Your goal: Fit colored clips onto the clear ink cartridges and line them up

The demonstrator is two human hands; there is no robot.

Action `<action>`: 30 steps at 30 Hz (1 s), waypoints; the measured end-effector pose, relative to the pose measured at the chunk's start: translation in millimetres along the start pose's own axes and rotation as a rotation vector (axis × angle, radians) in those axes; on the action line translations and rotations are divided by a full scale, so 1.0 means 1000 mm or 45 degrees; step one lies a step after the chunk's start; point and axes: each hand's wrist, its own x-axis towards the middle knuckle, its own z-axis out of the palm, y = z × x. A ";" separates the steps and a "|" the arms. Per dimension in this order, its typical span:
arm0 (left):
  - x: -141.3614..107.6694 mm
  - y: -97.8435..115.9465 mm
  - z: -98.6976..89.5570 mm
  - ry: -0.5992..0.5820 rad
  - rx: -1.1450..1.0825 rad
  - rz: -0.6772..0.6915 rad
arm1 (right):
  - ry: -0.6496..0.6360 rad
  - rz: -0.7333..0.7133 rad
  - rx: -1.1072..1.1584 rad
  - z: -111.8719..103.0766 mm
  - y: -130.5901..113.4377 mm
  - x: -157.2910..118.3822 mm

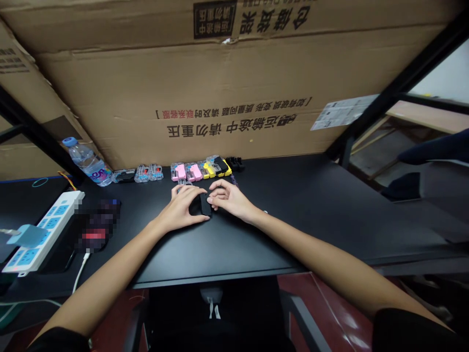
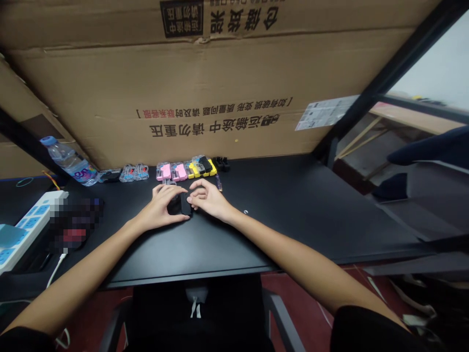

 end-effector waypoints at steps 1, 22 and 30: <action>0.000 0.000 0.000 0.005 0.006 0.002 | -0.003 -0.009 -0.003 0.001 0.000 0.000; 0.001 0.000 -0.003 0.015 0.078 -0.057 | -0.227 0.173 -1.136 -0.100 -0.048 0.001; 0.001 -0.001 -0.002 0.013 0.089 -0.061 | -0.283 0.092 -1.291 -0.080 -0.041 0.000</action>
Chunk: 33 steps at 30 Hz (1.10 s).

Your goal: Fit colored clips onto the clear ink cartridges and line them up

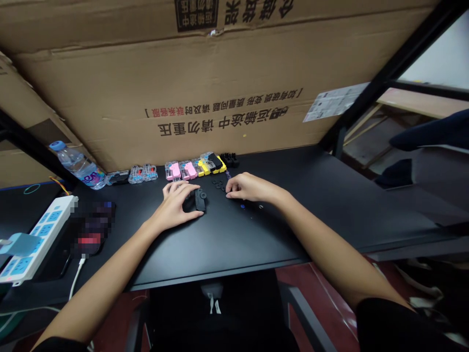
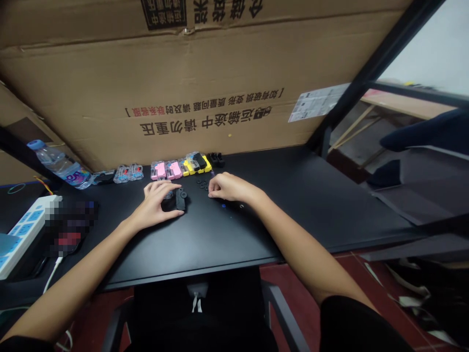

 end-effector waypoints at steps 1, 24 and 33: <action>0.000 0.000 0.000 0.000 0.001 0.002 | -0.005 -0.012 -0.002 0.001 0.001 0.001; 0.000 0.003 0.004 0.100 -0.217 -0.272 | 0.216 -0.318 0.109 0.047 -0.030 0.005; -0.002 0.006 0.000 0.035 -0.236 -0.172 | 0.455 -0.439 0.221 0.056 -0.046 0.001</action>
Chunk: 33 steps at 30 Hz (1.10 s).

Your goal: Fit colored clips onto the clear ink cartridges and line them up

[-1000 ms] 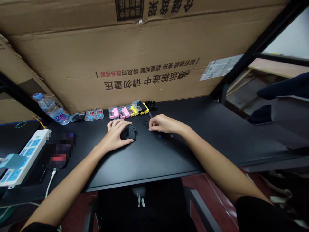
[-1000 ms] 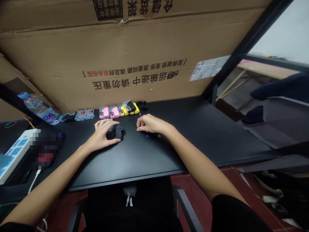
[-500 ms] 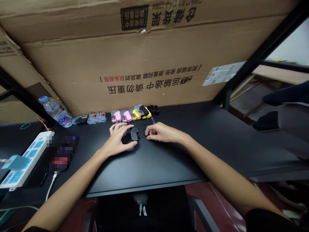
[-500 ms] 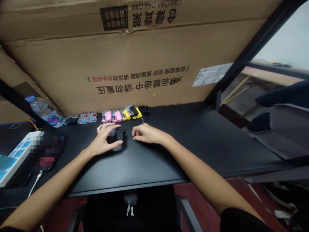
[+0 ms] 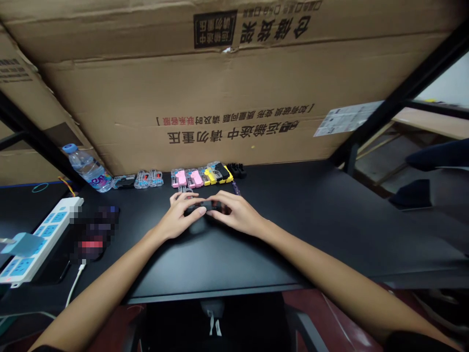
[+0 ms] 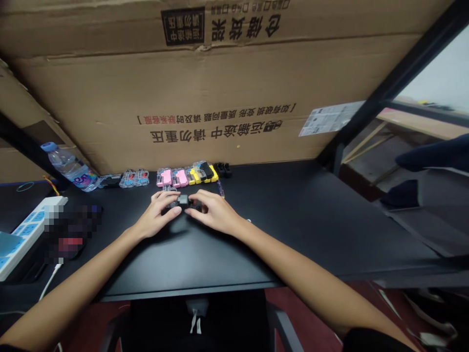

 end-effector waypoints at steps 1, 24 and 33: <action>0.000 0.000 0.000 -0.002 0.007 0.024 | 0.013 0.039 0.040 0.000 -0.001 0.001; 0.003 0.001 -0.005 0.029 0.137 0.262 | -0.244 0.271 0.248 0.002 -0.001 0.004; 0.002 -0.006 -0.003 0.107 0.194 0.147 | -0.035 0.167 -0.134 -0.008 0.015 0.005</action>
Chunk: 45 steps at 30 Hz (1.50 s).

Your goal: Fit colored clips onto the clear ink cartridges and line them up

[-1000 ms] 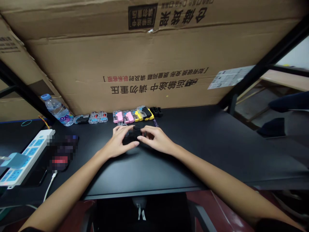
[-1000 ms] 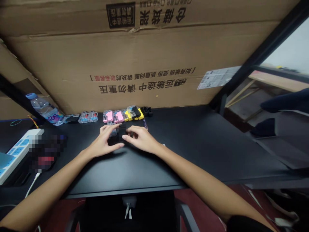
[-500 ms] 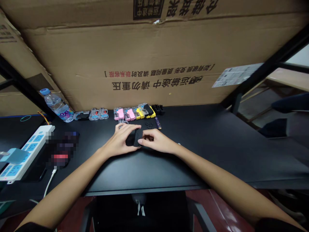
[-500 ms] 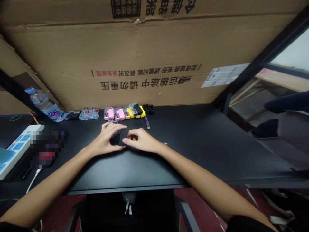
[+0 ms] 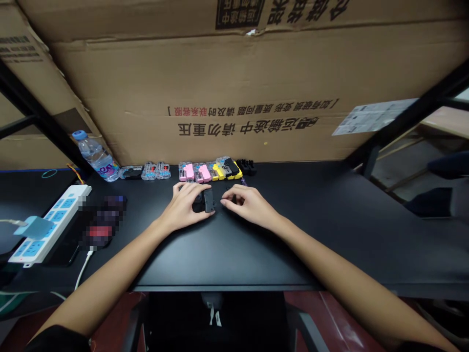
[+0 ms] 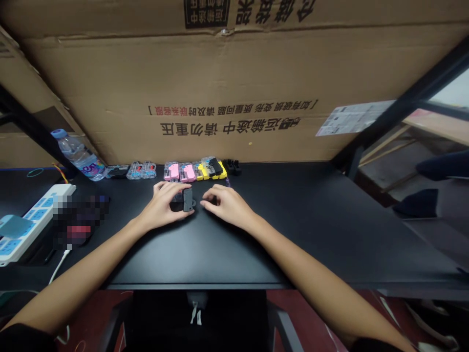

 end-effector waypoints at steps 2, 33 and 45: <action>0.000 0.001 0.000 -0.006 0.003 -0.010 | -0.093 -0.021 -0.073 0.000 0.000 0.000; 0.000 0.004 0.000 0.007 -0.005 0.075 | -0.127 0.402 1.202 0.021 -0.018 0.002; 0.001 0.004 -0.001 -0.023 -0.066 0.148 | -0.058 0.323 1.161 0.021 -0.014 0.001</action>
